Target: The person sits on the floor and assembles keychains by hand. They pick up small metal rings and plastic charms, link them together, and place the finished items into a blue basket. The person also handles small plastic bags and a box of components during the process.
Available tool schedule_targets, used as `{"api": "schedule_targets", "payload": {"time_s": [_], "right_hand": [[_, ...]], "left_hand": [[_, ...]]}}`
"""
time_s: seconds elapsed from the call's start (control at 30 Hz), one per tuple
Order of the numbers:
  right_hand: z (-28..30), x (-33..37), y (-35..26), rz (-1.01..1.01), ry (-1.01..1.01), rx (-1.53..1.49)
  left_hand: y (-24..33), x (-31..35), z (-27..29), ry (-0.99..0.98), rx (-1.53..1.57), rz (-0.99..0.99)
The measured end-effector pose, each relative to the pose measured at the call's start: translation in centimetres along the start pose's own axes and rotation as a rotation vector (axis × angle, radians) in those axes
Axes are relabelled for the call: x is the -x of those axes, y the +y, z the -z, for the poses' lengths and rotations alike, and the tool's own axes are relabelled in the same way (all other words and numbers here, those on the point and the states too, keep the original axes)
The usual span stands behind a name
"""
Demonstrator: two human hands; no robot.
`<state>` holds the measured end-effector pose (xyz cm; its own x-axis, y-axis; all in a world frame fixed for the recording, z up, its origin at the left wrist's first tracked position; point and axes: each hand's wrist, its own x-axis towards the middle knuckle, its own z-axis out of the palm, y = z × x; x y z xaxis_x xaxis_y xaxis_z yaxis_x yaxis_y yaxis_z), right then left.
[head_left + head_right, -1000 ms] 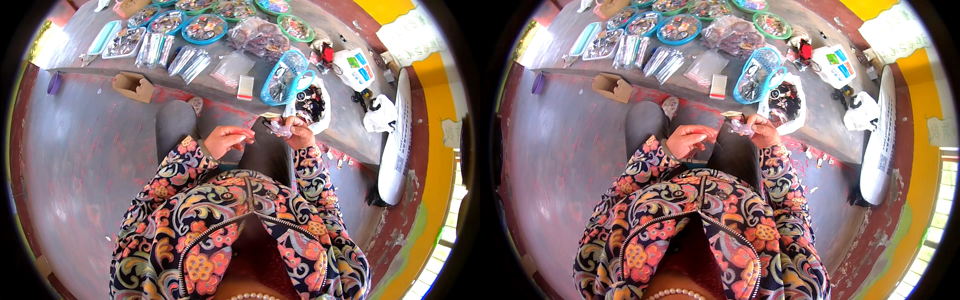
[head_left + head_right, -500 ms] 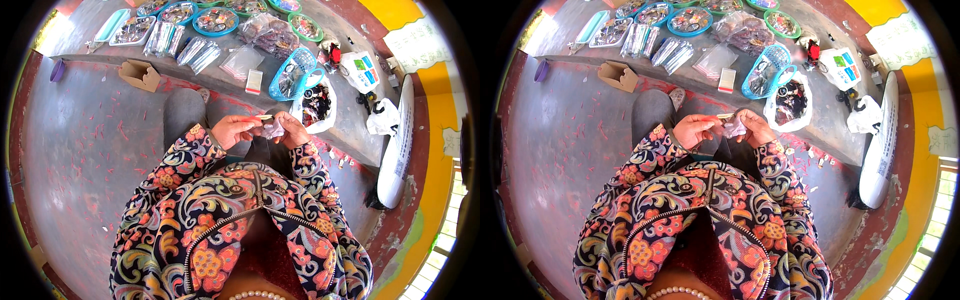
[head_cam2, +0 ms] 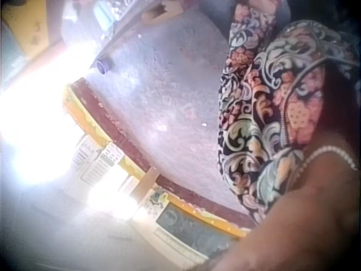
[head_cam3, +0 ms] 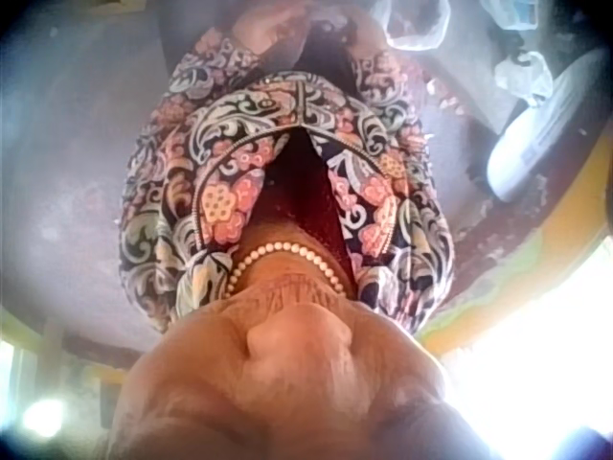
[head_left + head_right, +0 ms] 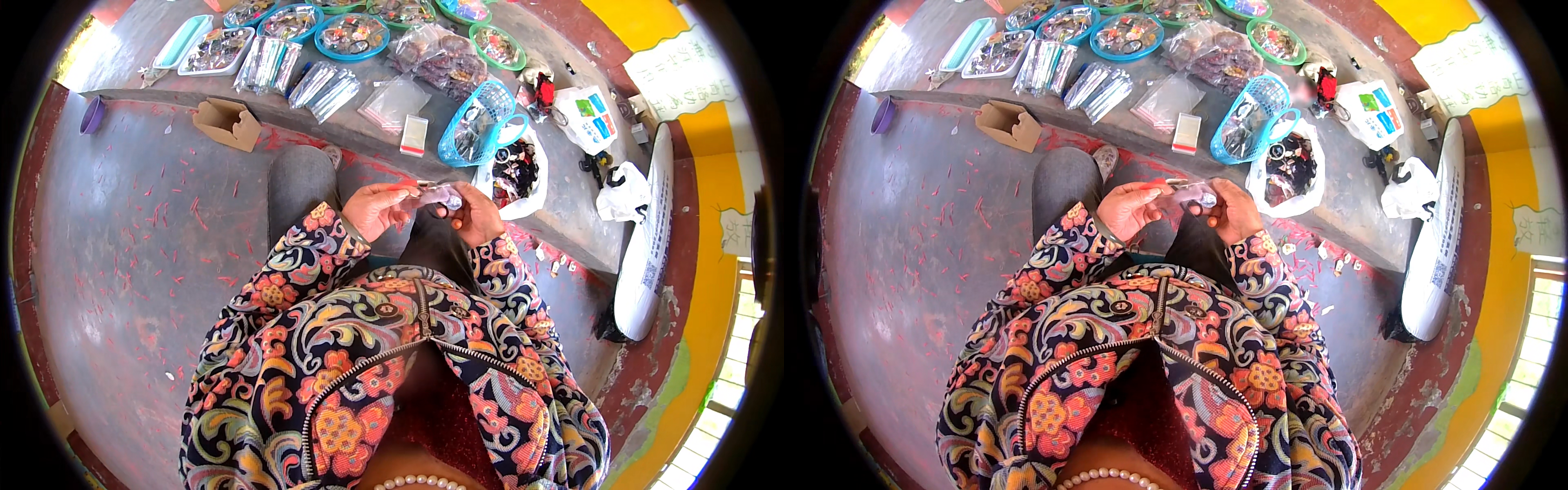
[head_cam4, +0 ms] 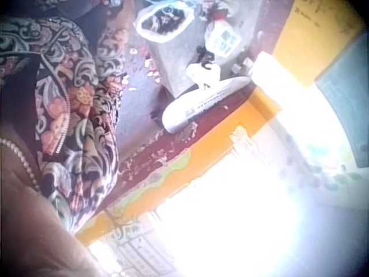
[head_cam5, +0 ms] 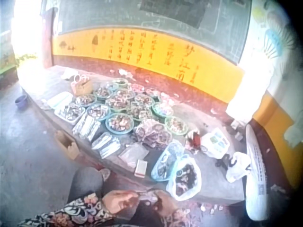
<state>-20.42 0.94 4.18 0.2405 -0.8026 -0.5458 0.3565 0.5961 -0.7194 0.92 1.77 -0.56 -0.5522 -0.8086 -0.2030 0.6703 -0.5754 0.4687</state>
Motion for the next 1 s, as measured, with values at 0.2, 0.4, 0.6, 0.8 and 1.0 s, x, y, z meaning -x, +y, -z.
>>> {"api": "schedule_targets", "payload": {"time_s": [0.2, 0.4, 0.6, 0.8, 1.0], "right_hand": [[-1.6, 1.0, -0.9, 0.139, -0.167, -0.011], [0.0, 0.2, -0.4, 0.182, -0.070, 0.039], [0.3, 0.2, -0.7, 0.263, 0.114, 0.194], [-0.8, 0.2, -0.1, 0.360, 0.167, 0.453], [-1.5, 0.5, 0.3, 0.369, -0.014, 0.725]], "left_hand": [[0.5, 0.2, -0.8, 0.026, 0.069, -0.024], [0.2, 0.1, -0.7, 0.004, 0.026, 0.015], [0.1, 0.1, -0.2, -0.003, -0.100, 0.048], [-0.1, 0.1, -0.9, -0.026, -0.182, -0.012], [0.0, 0.1, -0.9, -0.040, -0.269, -0.012]]}}
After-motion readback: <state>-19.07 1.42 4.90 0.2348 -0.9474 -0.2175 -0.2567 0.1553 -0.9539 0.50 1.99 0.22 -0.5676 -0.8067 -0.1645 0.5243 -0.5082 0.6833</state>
